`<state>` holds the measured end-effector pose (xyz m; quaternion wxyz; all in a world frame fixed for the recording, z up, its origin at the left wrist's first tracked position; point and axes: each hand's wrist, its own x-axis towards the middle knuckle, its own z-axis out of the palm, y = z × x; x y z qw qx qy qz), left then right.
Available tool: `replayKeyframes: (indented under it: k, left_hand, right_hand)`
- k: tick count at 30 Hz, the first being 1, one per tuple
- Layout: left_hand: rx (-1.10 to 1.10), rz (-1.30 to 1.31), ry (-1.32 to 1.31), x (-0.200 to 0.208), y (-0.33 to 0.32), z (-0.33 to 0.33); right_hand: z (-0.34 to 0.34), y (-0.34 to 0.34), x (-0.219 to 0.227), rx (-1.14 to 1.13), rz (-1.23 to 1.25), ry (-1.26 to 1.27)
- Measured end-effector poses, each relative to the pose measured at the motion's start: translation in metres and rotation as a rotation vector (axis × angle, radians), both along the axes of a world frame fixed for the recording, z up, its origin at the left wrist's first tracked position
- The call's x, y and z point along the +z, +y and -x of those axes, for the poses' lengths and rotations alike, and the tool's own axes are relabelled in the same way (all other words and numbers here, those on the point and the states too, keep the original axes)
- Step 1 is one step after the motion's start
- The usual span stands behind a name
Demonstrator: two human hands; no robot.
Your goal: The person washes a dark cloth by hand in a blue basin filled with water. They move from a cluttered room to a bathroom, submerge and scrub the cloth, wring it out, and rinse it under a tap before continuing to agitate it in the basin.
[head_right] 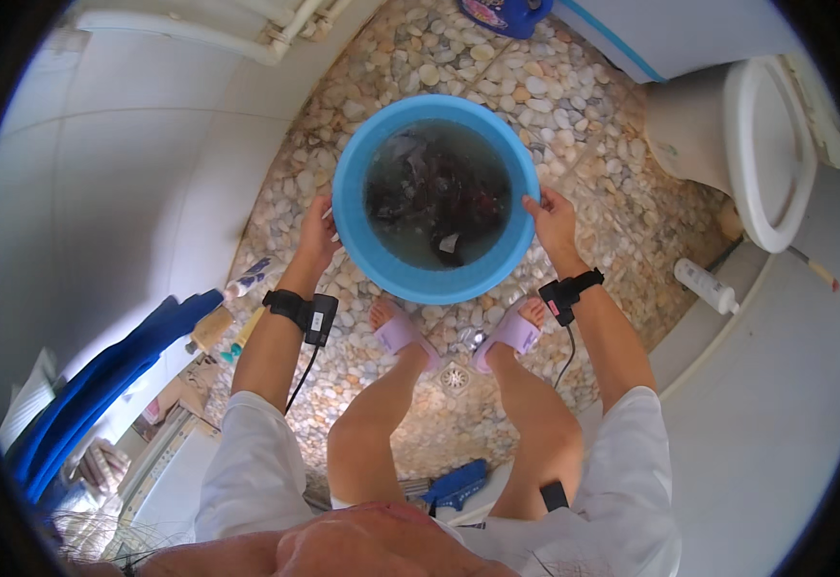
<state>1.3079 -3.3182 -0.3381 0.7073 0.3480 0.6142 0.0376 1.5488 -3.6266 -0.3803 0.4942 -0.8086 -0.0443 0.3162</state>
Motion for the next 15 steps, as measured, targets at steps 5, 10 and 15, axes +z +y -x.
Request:
replayKeyframes:
  k: [5, 10, 15]
  left_hand:
    - [-0.019, 0.065, -0.043, -0.074, 0.006, 0.006]
    - [-0.106, 0.042, -0.137, -0.088, 0.005, 0.010]
    - [-0.158, -0.466, -0.101, -0.113, -0.003, 0.018]
  right_hand:
    - [-0.005, 0.015, -0.065, -0.030, -0.081, 0.028]
    - [-0.016, 0.002, -0.097, 0.064, -0.102, -0.044]
    - [-0.012, 0.032, -0.032, 0.420, 0.214, -0.836]
